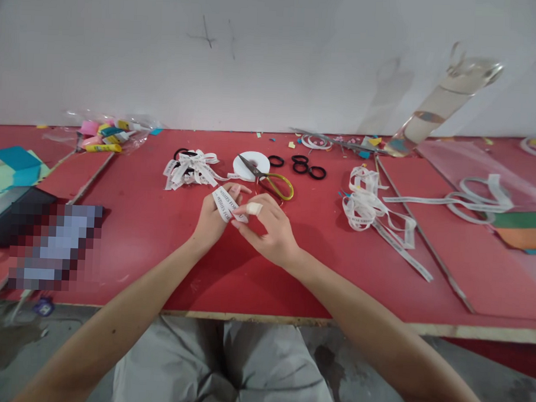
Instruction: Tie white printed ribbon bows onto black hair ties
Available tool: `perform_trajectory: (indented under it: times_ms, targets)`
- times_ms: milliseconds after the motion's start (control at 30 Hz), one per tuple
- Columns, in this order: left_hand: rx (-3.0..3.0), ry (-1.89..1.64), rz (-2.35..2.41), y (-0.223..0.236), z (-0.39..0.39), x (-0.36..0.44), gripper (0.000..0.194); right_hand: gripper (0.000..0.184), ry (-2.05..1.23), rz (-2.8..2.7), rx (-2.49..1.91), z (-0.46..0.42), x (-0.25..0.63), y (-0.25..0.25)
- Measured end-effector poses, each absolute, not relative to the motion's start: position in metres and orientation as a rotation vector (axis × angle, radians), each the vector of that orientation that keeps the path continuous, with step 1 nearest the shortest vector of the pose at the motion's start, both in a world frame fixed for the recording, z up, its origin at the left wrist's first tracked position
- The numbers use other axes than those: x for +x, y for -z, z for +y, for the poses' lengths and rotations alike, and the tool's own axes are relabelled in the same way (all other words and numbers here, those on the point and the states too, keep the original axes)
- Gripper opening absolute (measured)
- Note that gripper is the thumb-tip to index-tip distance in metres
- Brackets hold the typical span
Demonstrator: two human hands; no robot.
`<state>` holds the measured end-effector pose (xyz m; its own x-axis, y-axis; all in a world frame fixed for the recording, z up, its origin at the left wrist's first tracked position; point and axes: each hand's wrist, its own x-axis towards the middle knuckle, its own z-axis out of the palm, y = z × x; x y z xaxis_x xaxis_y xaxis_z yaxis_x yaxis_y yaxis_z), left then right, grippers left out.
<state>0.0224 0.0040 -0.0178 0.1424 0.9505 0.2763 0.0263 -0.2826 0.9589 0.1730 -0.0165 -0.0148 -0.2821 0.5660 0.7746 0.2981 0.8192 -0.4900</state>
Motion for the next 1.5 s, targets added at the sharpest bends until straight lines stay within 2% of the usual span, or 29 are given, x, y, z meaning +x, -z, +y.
perform_trajectory:
  times_ms: [133,367,533,733,967,1233,1367,1500]
  targets:
    - [1.437,-1.279,0.962,0.0178,0.0044,0.0236,0.038,0.017,-0.261,-1.908,-0.669,-0.0159,0.1723,0.0158]
    - [1.648,-1.286,1.057,0.0163,0.0003,0.0262,0.028,0.018,-0.357,-1.835,-0.786,-0.0215,0.1700,0.0155]
    - [1.687,-1.271,1.128,0.0184,0.0000,0.0257,0.022,0.029,-0.349,-1.835,-0.819,-0.0233,0.1692,0.0169]
    - [1.739,-1.268,1.156,0.0188,-0.0013,0.0266,0.023,0.016,-0.434,-1.790,-0.900,-0.0244,0.1699,0.0175]
    - [1.731,-1.263,1.118,0.0172,-0.0018,0.0265,0.026,0.017,-0.628,-1.637,-0.900,-0.0165,0.1751,0.0199]
    - [1.764,-1.330,1.139,0.0217,0.0009,0.0249,0.031,0.020,-0.591,-1.642,-0.887,-0.0183,0.1739,0.0194]
    - [1.812,-1.379,1.254,0.0225,0.0012,0.0253,0.023,0.018,-0.448,-1.712,-0.806,-0.0192,0.1724,0.0173]
    - [1.870,-1.364,1.375,0.0212,0.0011,0.0250,0.027,0.021,-0.289,-1.803,-0.737,-0.0211,0.1705,0.0147]
